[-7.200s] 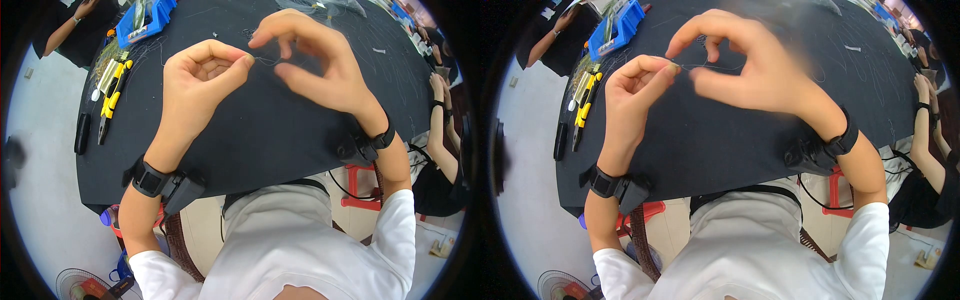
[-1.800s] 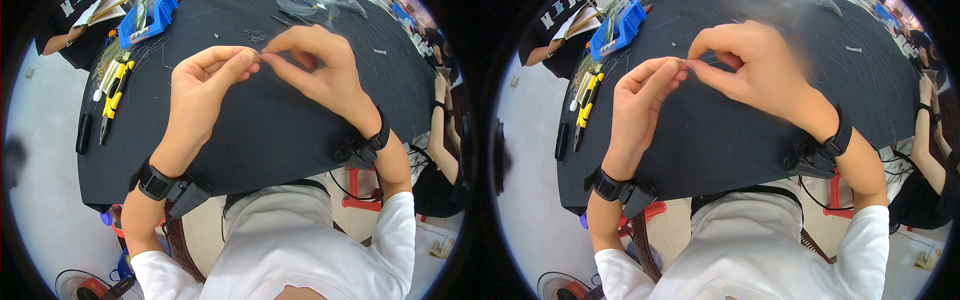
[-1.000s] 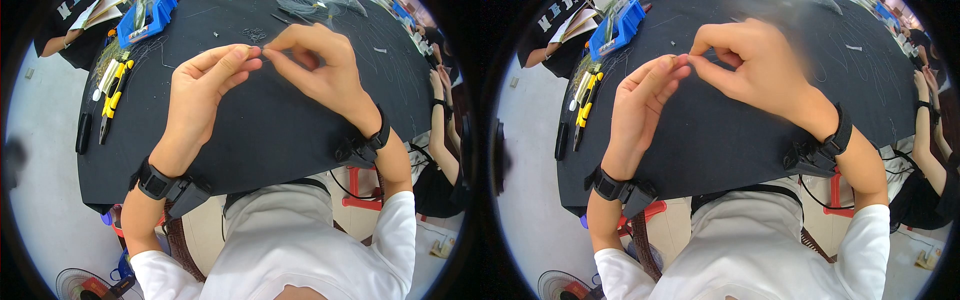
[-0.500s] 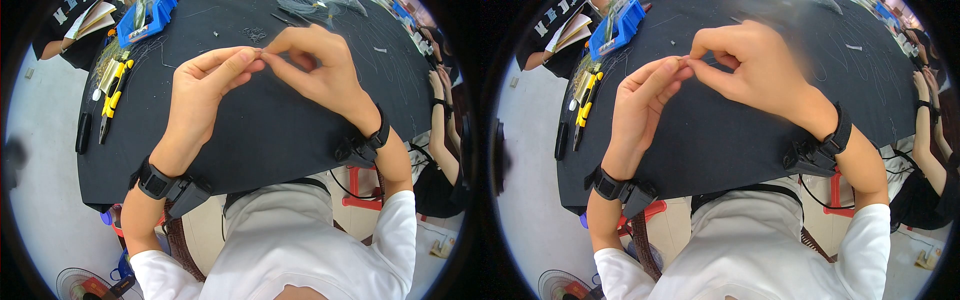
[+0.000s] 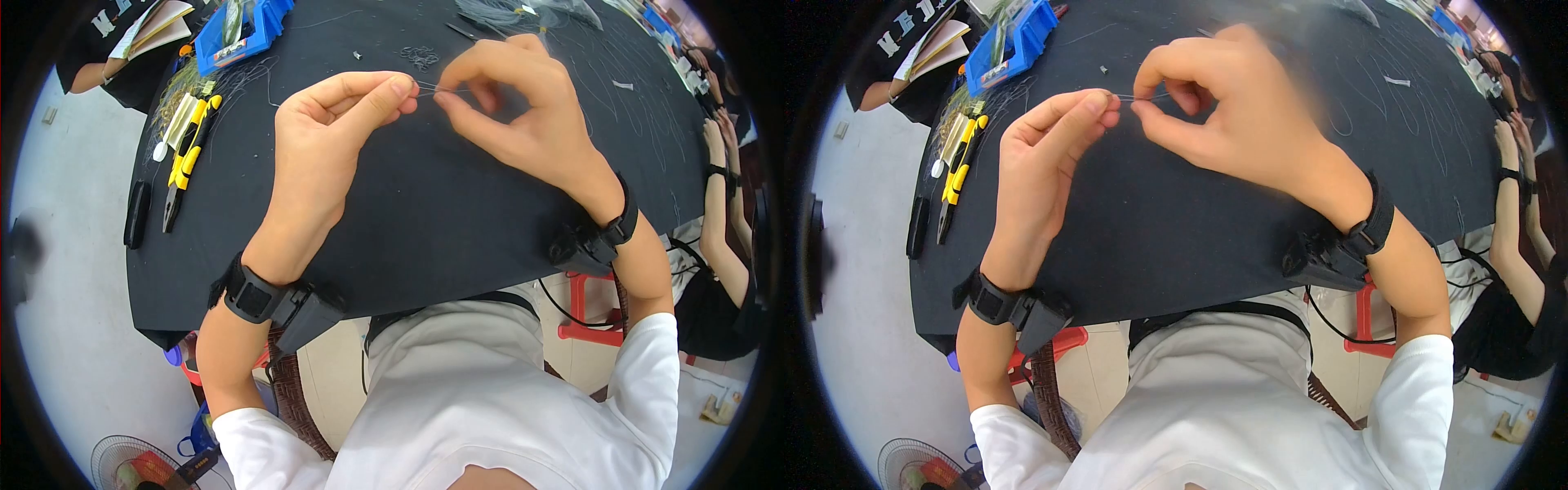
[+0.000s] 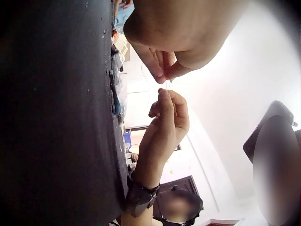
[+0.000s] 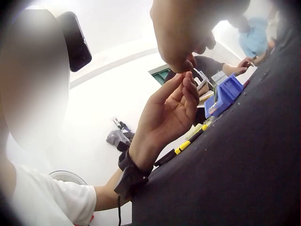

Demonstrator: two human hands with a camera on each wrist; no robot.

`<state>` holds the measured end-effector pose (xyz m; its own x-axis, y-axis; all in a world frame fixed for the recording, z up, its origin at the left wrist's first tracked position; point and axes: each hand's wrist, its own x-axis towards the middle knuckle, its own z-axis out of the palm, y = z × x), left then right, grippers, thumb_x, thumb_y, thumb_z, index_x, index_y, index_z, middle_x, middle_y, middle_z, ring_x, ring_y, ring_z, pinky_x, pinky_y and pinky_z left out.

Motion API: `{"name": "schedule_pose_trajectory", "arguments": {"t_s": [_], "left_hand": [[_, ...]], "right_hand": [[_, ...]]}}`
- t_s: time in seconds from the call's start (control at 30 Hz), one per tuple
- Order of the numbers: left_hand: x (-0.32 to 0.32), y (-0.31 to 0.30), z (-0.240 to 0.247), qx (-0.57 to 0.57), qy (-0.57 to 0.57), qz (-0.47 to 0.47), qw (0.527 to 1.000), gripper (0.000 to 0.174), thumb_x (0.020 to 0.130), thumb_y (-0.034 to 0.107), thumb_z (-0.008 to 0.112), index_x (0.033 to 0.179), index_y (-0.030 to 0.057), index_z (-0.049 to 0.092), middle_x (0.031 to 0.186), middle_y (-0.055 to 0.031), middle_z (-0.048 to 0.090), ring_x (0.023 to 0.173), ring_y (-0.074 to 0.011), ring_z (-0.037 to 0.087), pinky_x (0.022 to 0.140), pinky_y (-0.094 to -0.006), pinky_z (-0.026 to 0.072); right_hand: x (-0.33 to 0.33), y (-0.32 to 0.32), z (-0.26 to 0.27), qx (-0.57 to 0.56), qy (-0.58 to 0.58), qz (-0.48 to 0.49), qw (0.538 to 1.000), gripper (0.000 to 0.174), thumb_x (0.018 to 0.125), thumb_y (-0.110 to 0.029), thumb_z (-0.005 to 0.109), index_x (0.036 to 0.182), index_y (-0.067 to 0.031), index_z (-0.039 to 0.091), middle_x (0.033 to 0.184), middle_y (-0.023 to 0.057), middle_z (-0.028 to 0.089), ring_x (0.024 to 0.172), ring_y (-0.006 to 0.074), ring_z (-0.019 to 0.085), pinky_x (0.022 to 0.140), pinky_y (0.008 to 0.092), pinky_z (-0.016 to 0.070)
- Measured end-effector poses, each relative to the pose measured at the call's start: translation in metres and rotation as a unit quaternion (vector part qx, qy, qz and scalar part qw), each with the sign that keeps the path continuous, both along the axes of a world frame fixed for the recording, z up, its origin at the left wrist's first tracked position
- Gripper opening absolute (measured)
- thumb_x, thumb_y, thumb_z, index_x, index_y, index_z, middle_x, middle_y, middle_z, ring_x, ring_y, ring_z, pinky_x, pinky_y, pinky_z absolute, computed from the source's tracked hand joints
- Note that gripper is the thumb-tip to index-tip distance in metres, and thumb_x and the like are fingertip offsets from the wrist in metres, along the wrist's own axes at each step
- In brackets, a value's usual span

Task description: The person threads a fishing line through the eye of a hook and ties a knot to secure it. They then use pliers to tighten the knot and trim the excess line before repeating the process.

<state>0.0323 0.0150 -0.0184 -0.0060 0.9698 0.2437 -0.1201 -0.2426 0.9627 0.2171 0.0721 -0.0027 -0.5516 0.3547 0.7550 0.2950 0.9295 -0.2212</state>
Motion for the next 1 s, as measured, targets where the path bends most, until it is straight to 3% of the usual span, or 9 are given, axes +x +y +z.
{"name": "schedule_pose_trajectory", "arguments": {"t_s": [0.13, 0.23, 0.33, 0.43, 0.53, 0.83, 1.0], "left_hand": [[-0.002, 0.002, -0.001, 0.007, -0.003, 0.023, 1.0, 0.019, 0.083, 0.011, 0.062, 0.096, -0.0017, 0.063, 0.092, -0.0111, 0.065, 0.084, -0.0129, 0.061, 0.079, -0.0219, 0.0471], [-0.001, 0.002, -0.002, 0.013, 0.007, 0.028, 0.999, 0.019, 0.082, 0.011, 0.062, 0.096, -0.0016, 0.064, 0.091, -0.0111, 0.065, 0.084, -0.0128, 0.062, 0.078, -0.0221, 0.0474], [0.0, 0.001, 0.0, 0.016, 0.017, 0.031, 0.999, 0.018, 0.082, 0.011, 0.062, 0.095, -0.0019, 0.064, 0.09, -0.0106, 0.065, 0.083, -0.0125, 0.062, 0.079, -0.0224, 0.0472], [0.002, 0.0, 0.001, 0.026, 0.028, 0.024, 0.999, 0.018, 0.082, 0.01, 0.062, 0.095, -0.0021, 0.064, 0.09, -0.0104, 0.065, 0.082, -0.0122, 0.061, 0.079, -0.0226, 0.0469], [0.002, -0.001, 0.002, 0.03, 0.028, 0.026, 0.999, 0.017, 0.082, 0.009, 0.062, 0.095, -0.002, 0.064, 0.089, -0.0102, 0.065, 0.082, -0.0121, 0.061, 0.078, -0.0225, 0.0466], [0.004, -0.002, 0.003, 0.032, 0.056, 0.01, 0.998, 0.016, 0.081, 0.007, 0.063, 0.093, -0.0029, 0.064, 0.087, -0.0099, 0.065, 0.082, -0.0119, 0.061, 0.078, -0.0225, 0.0467], [0.006, -0.004, 0.007, 0.034, 0.078, -0.001, 0.996, 0.015, 0.08, 0.004, 0.063, 0.092, -0.0039, 0.063, 0.087, -0.0106, 0.065, 0.08, -0.0123, 0.062, 0.077, -0.0217, 0.0481]], "right_hand": [[0.005, 0.001, 0.004, 0.05, -0.029, -0.022, 0.998, 0.008, 0.068, -0.011, 0.065, 0.07, -0.0105, 0.057, 0.057, 0.0001, 0.044, 0.051, 0.014, 0.043, 0.051, 0.0266, 0.0302], [0.005, -0.009, 0.012, 0.063, -0.046, -0.043, 0.996, 0.011, 0.063, -0.004, 0.067, 0.07, -0.0082, 0.061, 0.064, -0.0001, 0.05, 0.057, 0.012, 0.046, 0.064, 0.0253, 0.0328], [-0.002, -0.013, 0.021, 0.129, 0.003, -0.018, 0.991, 0.01, 0.066, -0.002, 0.066, 0.073, -0.0067, 0.061, 0.065, 0.0002, 0.05, 0.058, 0.0104, 0.045, 0.059, 0.0234, 0.0325], [0.0, -0.009, 0.007, -0.063, 0.056, 0.047, 0.995, 0.007, 0.071, -0.001, 0.063, 0.076, -0.0048, 0.061, 0.062, -0.002, 0.047, 0.056, 0.0056, 0.039, 0.052, 0.0203, 0.0284], [0.003, -0.012, 0.007, -0.19, 0.046, 0.039, 0.98, 0.006, 0.074, 0.0, 0.062, 0.078, -0.0038, 0.06, 0.061, -0.005, 0.046, 0.054, 0.0016, 0.033, 0.048, 0.0185, 0.0231], [0.004, -0.012, 0.008, -0.071, 0.064, 0.005, 0.995, 0.007, 0.072, -0.002, 0.064, 0.079, -0.0042, 0.063, 0.062, -0.0069, 0.051, 0.051, 0.0005, 0.029, 0.046, 0.0181, 0.0194], [0.006, -0.014, 0.015, -0.069, 0.042, -0.022, 0.997, 0.008, 0.072, -0.003, 0.065, 0.08, -0.0045, 0.064, 0.063, -0.0071, 0.051, 0.051, 0.0005, 0.029, 0.046, 0.0179, 0.0194]]}}
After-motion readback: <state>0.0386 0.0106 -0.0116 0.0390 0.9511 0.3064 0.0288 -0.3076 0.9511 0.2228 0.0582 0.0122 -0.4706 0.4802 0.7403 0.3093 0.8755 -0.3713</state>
